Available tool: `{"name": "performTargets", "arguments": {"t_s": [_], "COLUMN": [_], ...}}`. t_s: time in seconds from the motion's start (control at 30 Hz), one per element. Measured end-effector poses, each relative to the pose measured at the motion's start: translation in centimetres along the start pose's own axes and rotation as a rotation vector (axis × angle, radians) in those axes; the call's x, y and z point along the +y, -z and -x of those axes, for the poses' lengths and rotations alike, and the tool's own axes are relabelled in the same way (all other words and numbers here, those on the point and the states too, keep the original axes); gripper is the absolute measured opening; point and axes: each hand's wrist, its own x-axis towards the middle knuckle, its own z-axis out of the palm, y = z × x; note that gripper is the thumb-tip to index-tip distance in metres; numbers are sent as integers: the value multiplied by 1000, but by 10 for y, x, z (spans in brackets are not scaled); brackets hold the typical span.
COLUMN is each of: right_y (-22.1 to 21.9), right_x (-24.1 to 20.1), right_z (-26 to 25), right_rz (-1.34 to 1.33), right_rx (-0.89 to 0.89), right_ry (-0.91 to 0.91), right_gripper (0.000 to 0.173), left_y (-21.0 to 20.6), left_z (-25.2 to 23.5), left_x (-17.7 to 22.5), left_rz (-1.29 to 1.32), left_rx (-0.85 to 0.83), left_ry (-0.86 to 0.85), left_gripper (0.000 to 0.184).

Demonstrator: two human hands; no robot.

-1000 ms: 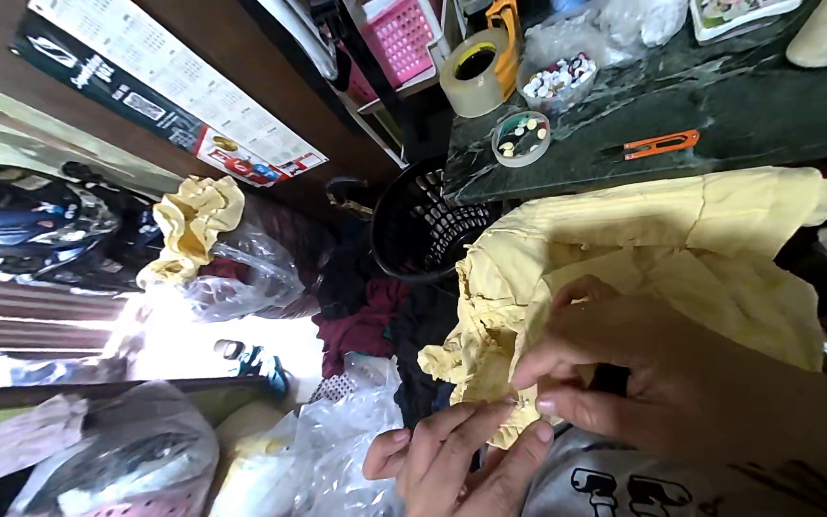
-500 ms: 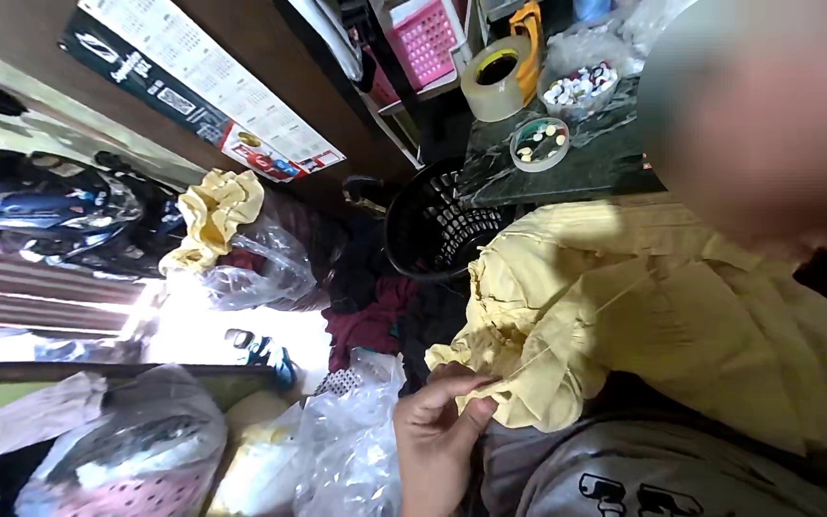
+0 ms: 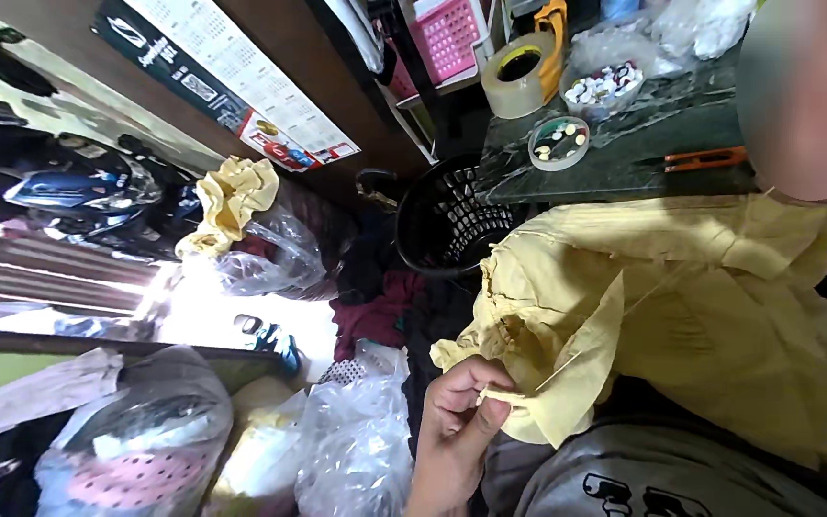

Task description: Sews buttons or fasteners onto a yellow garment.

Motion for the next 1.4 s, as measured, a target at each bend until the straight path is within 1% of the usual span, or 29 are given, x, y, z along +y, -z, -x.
{"name": "performTargets", "arguments": {"t_s": [0.1,0.17,0.23,0.4,0.6,0.7,0.8,0.97,1.07,1.13,1.17,1.23,1.33,1.4], "right_y": [-5,-4,-4,-17,-26,-24,-18,-18,-13,-10,-10,-14,-12,-12], "right_x": [2,3,2,-1,-4,-4,-2,-1,0,1,2,3,4,2], "right_z": [1,2,3,5,4,4,5,5,5,5,5,4,4,5], "right_rz": [80,97,105,159,198,181,149,110,97,96,111,171,219,235], "right_rx": [93,113,125,139,131,129,120,153,141,155,171,214,225,231], "right_ry": [-61,-86,-103,-132,-124,-105,-88,-89,-77,-58,-56,-73,-56,-45], "right_gripper": [20,20,21,24,25,26,23,23,24,25,26,27,23,22], "left_y": [-5,-11,-15,-17,-15,-14,-13,-13,-12,-13,-14,-15,-17,-15], "left_z": [-1,-2,-2,-2,-1,-1,0,-1,0,0,0,0,0,2], "left_x": [2,4,4,0,-1,-1,-1,-4,-6,-8,-8,-5,0,-4], "left_rz": [-155,-212,-267,-300,-135,-39,52,225,273,216,141,-74,-347,-641], "left_rx": [36,44,67,166,141,128,132,115,86,97,107,124,122,132], "left_ry": [-31,-47,-74,-105,-46,-8,22,58,63,41,17,-56,-160,-302], "left_gripper": [20,23,21,19,18,19,18,16,14,14,15,18,22,16]}}
